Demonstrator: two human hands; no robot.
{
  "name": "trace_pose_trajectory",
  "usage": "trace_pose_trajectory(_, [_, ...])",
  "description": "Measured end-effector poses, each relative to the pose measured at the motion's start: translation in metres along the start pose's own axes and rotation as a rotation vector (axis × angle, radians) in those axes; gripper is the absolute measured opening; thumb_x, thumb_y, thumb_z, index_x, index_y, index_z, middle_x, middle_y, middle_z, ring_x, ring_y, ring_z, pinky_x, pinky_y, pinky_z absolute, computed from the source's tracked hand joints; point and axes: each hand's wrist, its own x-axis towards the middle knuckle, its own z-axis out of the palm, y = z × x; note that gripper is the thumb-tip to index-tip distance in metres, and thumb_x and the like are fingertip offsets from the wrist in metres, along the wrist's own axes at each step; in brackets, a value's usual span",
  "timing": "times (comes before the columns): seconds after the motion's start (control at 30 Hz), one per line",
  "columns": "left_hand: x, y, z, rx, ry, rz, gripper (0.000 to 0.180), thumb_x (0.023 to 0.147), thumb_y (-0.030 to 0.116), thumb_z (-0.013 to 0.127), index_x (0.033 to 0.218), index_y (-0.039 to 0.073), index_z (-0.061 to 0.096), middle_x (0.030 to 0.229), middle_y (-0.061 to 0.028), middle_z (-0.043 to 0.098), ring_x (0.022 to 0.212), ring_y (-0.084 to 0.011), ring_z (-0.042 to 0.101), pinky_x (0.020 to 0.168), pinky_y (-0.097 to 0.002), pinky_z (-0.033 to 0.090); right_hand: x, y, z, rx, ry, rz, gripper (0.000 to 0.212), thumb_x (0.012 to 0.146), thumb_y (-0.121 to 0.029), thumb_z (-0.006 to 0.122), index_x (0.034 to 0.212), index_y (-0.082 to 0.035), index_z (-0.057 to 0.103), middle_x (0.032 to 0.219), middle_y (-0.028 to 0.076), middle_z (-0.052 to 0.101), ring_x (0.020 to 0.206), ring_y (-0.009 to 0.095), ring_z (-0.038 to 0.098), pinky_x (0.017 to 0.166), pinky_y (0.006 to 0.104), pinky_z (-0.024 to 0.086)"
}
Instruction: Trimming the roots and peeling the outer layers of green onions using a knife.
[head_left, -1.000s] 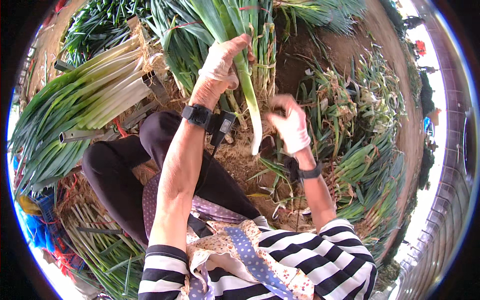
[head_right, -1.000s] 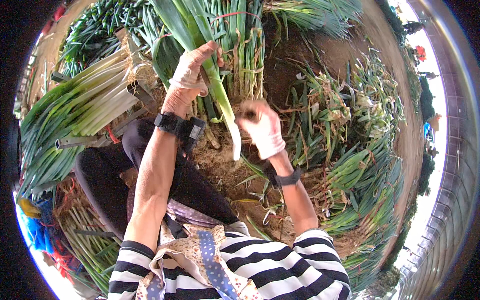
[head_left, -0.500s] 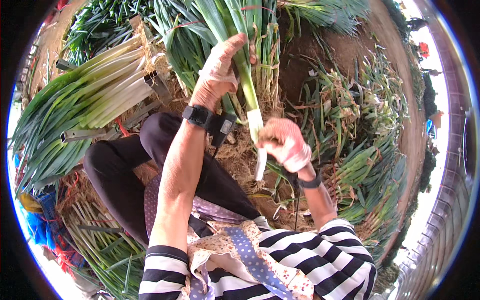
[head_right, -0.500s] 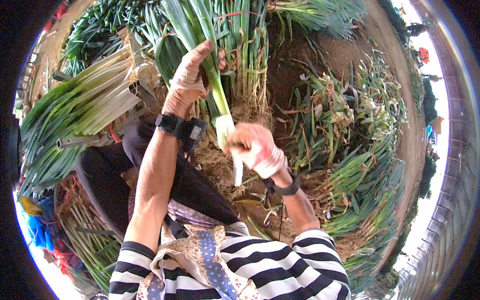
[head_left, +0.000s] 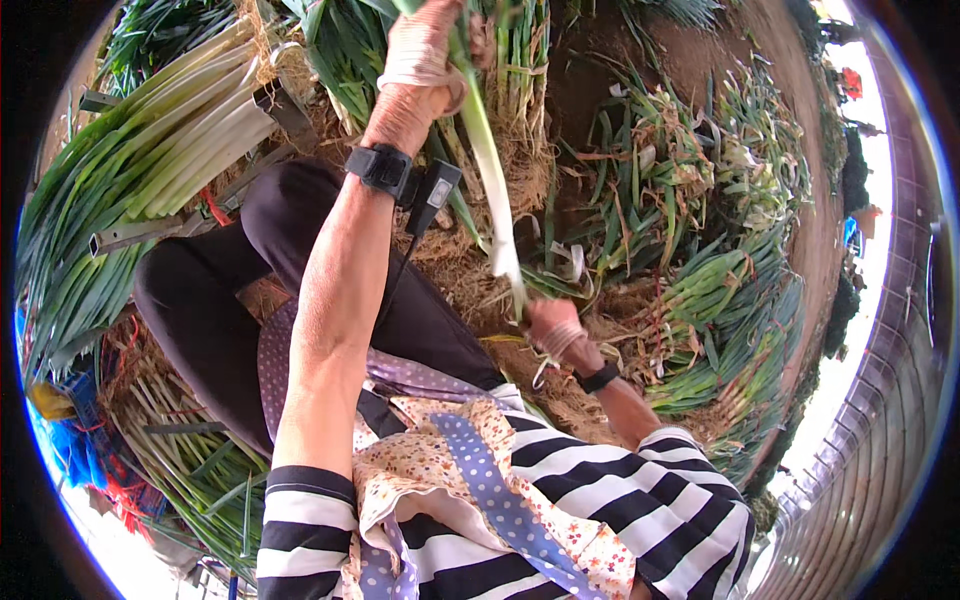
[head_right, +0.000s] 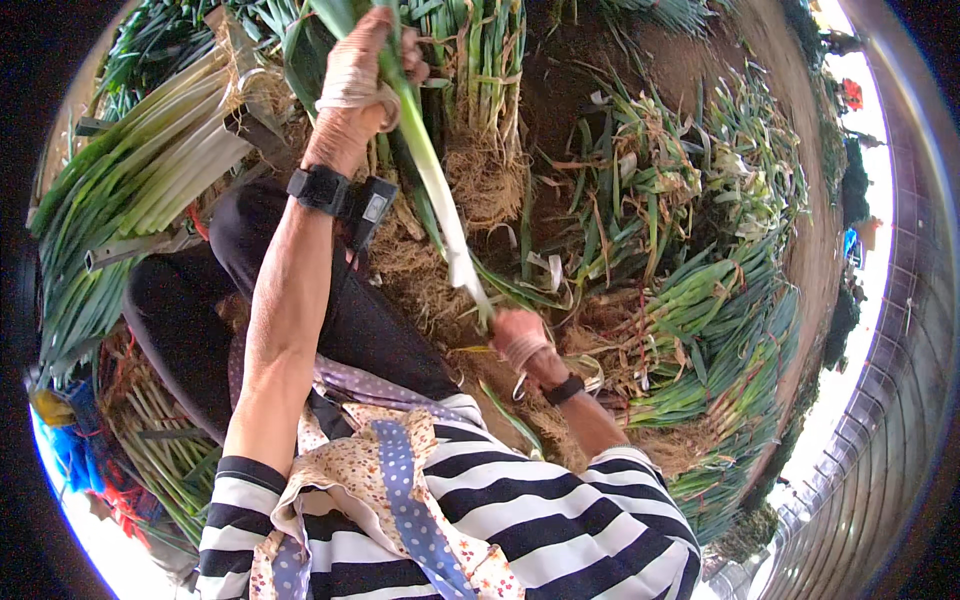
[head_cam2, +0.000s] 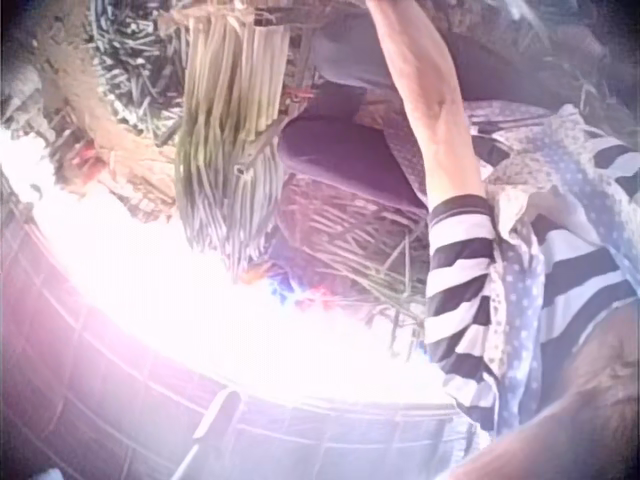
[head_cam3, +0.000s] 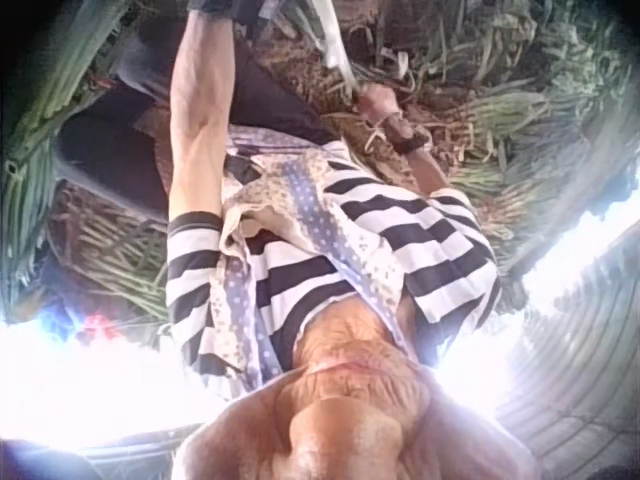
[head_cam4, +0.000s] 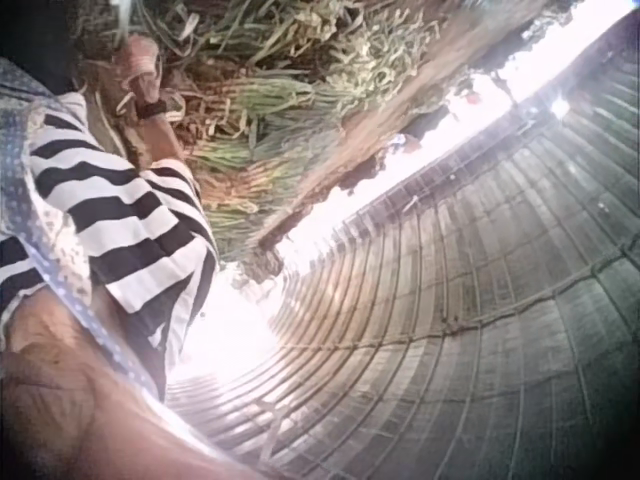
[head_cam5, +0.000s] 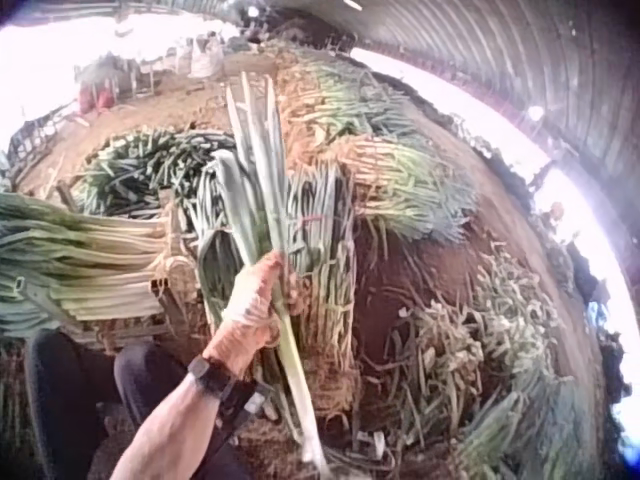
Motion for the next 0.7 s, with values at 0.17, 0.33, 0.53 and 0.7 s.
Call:
trace_pose_trajectory(0.17, [0.0,0.037,0.008,-0.075,0.259,0.053,0.023,0.088,0.035,0.05,0.082,0.013,0.047,0.057,-0.0012,0.05,0.041,-0.0118,0.047,0.037,-0.0264,0.041,-0.068,0.029,0.1,0.061,-0.411,0.209,0.024,0.076,-0.027,0.055,0.081,-0.006,0.065,0.078,0.016,0.064,0.076,0.03,0.063,0.065,0.0418,0.049])
trace_pose_trajectory(0.33, [0.021,0.041,-0.026,-0.256,0.023,0.115,0.051,0.078,0.062,0.049,0.078,0.012,0.046,0.053,0.0013,0.041,0.039,-0.012,0.038,0.037,-0.0244,0.03,-0.131,0.078,0.143,0.088,-0.608,0.178,0.034,0.08,-0.038,0.057,0.09,-0.006,0.065,0.087,0.01,0.063,0.076,0.023,0.061,0.066,0.034,0.048])
trace_pose_trajectory(0.53, [0.031,0.045,-0.044,-0.533,-0.46,-0.018,0.055,0.075,0.059,0.048,0.083,0.005,0.053,0.057,0.0007,0.041,0.042,-0.0095,0.036,0.036,-0.0221,0.029,-0.031,0.081,0.027,0.595,0.176,0.474,0.04,0.075,-0.031,0.061,0.111,-0.015,0.057,0.1,0.011,0.061,0.089,0.027,0.059,0.077,0.0357,0.047])
trace_pose_trajectory(0.7, [0.02,0.049,-0.042,-0.636,-0.609,-0.052,0.061,0.071,0.072,0.046,0.077,0.011,0.051,0.051,0.0036,0.038,0.035,-0.0056,0.029,0.029,-0.02,0.025,0.011,0.009,-0.127,1.18,0.764,0.162,0.032,0.082,-0.015,0.056,0.112,-0.004,0.055,0.109,0.012,0.059,0.098,0.024,0.059,0.087,0.0283,0.046])
